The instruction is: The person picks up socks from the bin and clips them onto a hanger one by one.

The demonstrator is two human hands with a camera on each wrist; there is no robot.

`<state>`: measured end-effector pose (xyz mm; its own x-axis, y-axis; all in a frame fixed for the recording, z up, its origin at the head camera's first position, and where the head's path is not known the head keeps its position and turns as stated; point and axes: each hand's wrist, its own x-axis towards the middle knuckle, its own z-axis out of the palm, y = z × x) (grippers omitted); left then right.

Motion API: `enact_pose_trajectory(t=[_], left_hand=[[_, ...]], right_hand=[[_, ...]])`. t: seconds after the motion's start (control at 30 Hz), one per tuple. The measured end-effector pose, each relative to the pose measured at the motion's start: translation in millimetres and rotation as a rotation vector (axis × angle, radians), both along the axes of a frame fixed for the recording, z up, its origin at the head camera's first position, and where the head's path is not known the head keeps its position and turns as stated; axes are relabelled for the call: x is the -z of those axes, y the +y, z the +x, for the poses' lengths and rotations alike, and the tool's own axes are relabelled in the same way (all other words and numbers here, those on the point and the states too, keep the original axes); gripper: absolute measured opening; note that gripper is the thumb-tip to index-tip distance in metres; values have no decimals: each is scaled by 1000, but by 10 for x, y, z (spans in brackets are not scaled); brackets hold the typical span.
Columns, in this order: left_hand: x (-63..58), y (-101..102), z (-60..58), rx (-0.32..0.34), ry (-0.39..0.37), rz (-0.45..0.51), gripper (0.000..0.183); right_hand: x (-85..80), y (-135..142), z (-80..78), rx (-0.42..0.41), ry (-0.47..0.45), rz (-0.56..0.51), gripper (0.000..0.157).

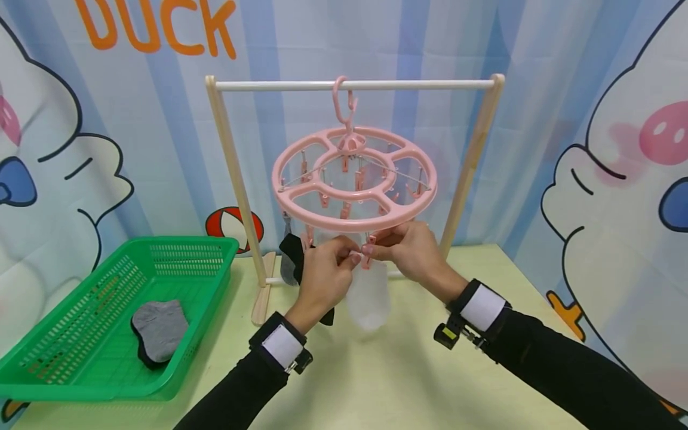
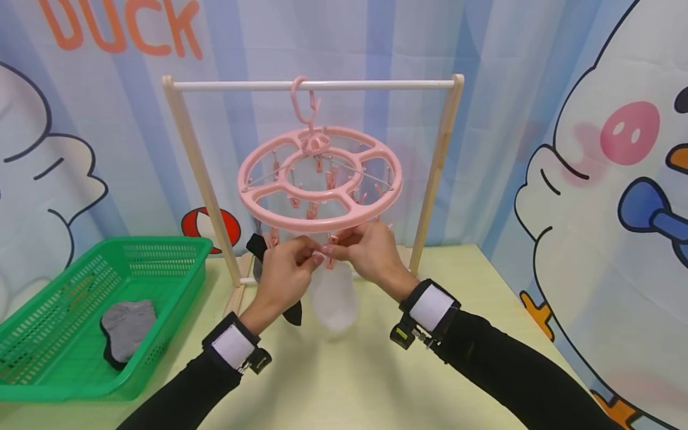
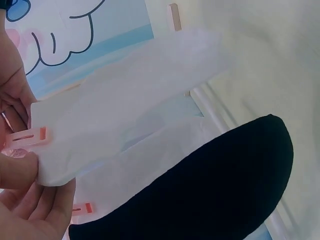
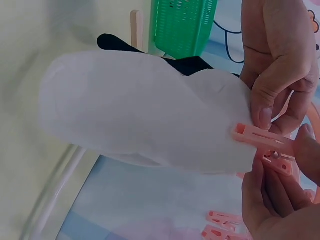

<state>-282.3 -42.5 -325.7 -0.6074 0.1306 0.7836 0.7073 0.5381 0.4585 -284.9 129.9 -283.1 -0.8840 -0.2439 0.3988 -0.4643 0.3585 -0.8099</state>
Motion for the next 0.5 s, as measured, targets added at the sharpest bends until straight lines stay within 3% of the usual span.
enact_pose_trajectory(t=[0.3, 0.5], left_hand=[[-6, -69, 48, -53, 81, -45, 7], [-139, -138, 173, -99, 322, -144, 8]], right_hand=[[1, -16, 3, -46, -20, -20, 16], [24, -10, -16, -38, 16, -6, 18]])
